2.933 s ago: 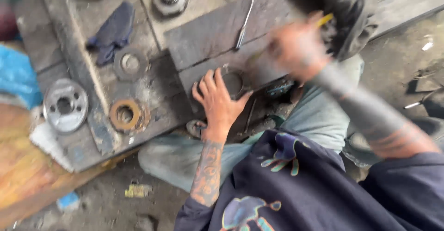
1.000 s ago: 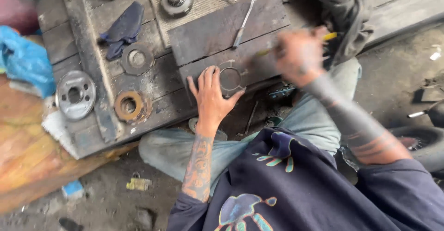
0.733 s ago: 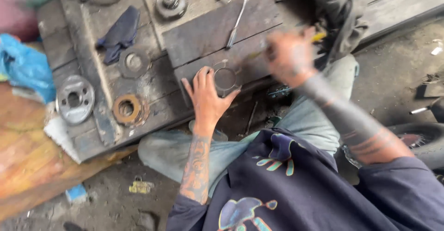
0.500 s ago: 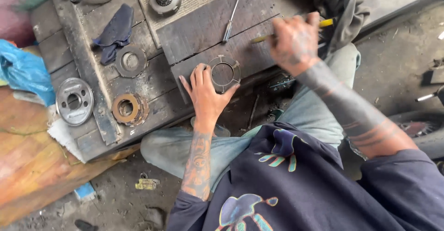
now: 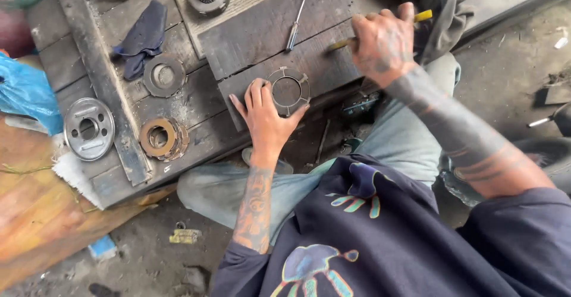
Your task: Manually cutting out circular labels or gaskets from a sheet of material using a small hand tool on a wooden block.
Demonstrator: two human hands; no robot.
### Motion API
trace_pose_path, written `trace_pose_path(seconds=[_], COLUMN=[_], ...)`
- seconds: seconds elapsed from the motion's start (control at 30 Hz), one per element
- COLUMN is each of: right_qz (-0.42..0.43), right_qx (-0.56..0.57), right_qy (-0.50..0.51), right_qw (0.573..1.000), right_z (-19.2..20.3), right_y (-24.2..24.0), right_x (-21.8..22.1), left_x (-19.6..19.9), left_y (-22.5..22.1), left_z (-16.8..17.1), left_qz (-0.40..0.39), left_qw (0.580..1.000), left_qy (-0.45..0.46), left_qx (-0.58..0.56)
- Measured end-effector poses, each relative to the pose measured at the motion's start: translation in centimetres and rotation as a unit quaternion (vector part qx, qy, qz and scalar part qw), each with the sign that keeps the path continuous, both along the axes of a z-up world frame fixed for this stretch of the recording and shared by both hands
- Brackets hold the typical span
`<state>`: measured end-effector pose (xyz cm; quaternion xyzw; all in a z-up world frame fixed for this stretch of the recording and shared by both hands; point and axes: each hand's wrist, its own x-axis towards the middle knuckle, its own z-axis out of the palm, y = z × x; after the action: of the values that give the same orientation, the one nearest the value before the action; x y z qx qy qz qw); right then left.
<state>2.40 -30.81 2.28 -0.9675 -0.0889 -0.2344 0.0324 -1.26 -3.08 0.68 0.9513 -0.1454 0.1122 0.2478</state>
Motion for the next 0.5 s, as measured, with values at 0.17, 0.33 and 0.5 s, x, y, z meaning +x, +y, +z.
trace_pose_path(seconds=[0.17, 0.33, 0.5], right_qz=[0.001, -0.075, 0.034], right_qx=[0.012, 0.111, 0.539], right_qy=[0.177, 0.188, 0.181], right_qw=[0.984, 0.973, 0.822], right_z=[-2.1, 1.0, 0.4], right_y=[2.4, -7.9, -6.4], right_x=[-0.6, -0.4, -6.3], left_x=[0.0, -0.7, -1.4], left_y=[1.3, 1.9, 1.8], left_z=[-0.2, -0.3, 0.0], left_qz=[-0.005, -0.021, -0.109], left_qw=[1.0, 0.999, 0.989], left_qy=[-0.018, -0.022, -0.08], left_qx=[0.016, -0.032, 0.057])
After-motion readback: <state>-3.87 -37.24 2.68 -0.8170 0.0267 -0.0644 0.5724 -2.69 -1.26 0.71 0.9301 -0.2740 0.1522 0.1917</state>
